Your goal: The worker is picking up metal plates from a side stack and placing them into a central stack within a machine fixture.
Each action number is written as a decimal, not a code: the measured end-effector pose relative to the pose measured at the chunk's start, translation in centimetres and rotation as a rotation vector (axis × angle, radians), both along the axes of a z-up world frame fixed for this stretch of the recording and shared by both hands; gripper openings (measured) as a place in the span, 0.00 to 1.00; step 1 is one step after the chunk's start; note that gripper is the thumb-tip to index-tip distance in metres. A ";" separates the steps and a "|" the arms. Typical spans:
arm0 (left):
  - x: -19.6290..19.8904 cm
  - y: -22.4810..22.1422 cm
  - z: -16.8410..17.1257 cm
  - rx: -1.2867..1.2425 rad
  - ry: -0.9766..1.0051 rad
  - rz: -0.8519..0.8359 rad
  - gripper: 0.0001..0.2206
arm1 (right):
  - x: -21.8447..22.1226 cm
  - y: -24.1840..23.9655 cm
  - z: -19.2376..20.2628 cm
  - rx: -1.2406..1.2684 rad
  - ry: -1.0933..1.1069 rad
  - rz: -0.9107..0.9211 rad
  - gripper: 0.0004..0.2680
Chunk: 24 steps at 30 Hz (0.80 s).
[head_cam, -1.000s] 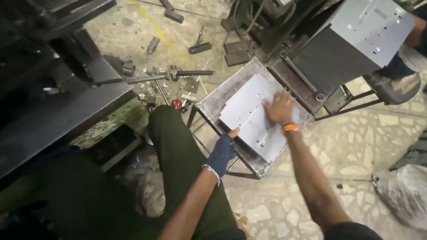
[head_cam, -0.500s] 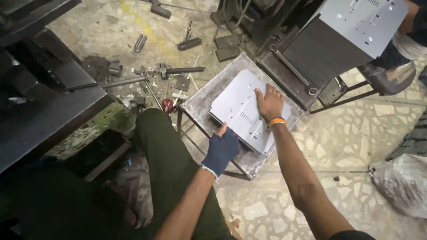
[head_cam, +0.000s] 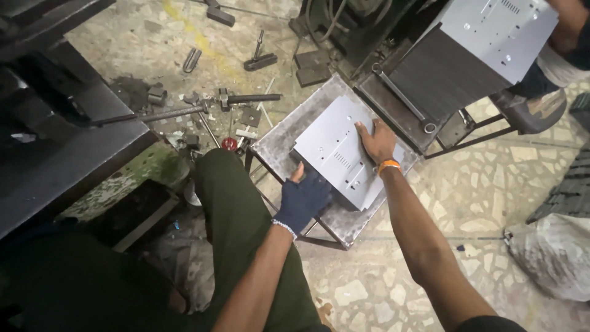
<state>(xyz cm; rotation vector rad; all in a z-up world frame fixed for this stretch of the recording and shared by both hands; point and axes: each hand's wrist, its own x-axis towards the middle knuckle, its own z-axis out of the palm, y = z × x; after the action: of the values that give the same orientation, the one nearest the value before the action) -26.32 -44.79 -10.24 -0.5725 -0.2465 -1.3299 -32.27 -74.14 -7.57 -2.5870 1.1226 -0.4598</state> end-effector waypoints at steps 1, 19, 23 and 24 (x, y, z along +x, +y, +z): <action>0.5 0.3 2.2 -0.003 -0.003 0.005 0.20 | 0.2 0.0 0.4 -0.003 -0.003 0.005 0.29; 1.2 0.7 4.9 0.743 -0.174 0.043 0.20 | 3.9 -4.5 0.3 0.490 0.006 0.093 0.32; 1.7 0.8 4.4 0.605 -0.097 0.014 0.24 | 5.0 -3.8 2.8 0.396 0.159 0.106 0.33; 1.7 0.8 3.7 0.557 -0.114 0.010 0.24 | 5.4 -3.1 3.9 0.415 0.241 0.082 0.32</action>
<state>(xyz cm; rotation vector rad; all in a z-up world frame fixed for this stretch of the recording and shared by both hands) -24.64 -44.03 -6.53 -0.0263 0.0336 -1.3487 -26.89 -77.24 -3.66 -2.3459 1.0466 0.1018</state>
